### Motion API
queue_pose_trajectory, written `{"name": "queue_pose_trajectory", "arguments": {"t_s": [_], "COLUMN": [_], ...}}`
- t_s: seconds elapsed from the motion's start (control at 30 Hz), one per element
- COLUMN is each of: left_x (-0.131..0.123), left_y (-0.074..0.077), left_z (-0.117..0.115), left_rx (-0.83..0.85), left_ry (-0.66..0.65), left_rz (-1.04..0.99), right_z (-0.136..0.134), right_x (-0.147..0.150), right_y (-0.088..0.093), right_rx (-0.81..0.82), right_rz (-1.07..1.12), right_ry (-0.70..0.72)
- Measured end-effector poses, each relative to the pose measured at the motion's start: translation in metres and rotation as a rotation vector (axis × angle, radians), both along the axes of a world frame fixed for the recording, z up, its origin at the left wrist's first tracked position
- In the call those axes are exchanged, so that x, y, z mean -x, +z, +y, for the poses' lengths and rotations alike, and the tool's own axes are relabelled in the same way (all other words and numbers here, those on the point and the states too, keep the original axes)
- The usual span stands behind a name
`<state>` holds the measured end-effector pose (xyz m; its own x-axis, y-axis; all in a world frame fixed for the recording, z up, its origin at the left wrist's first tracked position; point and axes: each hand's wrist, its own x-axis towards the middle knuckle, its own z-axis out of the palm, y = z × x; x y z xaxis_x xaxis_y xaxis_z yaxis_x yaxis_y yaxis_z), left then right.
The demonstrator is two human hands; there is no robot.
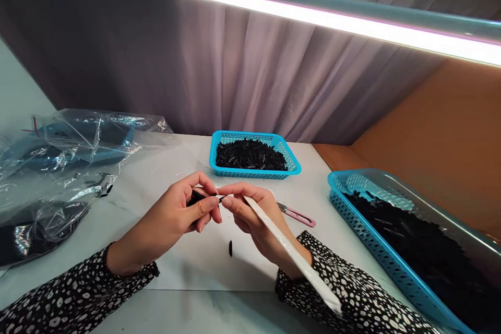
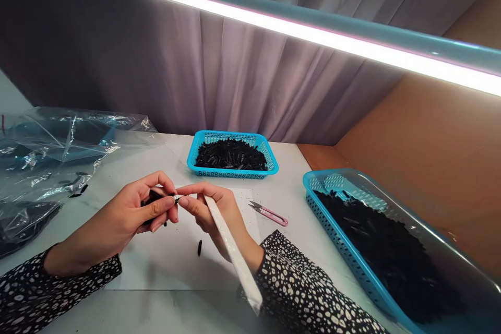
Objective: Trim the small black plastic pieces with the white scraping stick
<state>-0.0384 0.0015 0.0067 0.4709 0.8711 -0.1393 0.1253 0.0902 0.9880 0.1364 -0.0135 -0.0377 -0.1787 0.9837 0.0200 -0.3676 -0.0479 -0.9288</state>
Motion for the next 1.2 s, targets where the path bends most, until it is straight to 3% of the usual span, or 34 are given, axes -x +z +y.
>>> {"name": "queue_pose_trajectory", "arguments": {"t_s": [0.3, 0.87, 1.07, 1.2], "left_x": [0.0011, -0.0009, -0.0015, -0.0016], "left_y": [0.0044, 0.0029, 0.001, 0.0014], "left_z": [0.0014, 0.0043, 0.0041, 0.0032], "left_rx": [-0.002, 0.011, -0.022, -0.017], "left_ry": [0.068, 0.114, 0.115, 0.124], "left_rz": [-0.041, 0.044, 0.043, 0.029], "right_z": [0.0012, 0.002, 0.0058, 0.0051], "right_x": [-0.002, -0.0022, -0.0039, -0.0018], "right_y": [0.0029, 0.0062, 0.0058, 0.0038], "right_rx": [-0.047, 0.048, 0.11, 0.052], "right_rz": [-0.035, 0.112, 0.266, 0.172], "right_ry": [-0.062, -0.043, -0.067, -0.078]}}
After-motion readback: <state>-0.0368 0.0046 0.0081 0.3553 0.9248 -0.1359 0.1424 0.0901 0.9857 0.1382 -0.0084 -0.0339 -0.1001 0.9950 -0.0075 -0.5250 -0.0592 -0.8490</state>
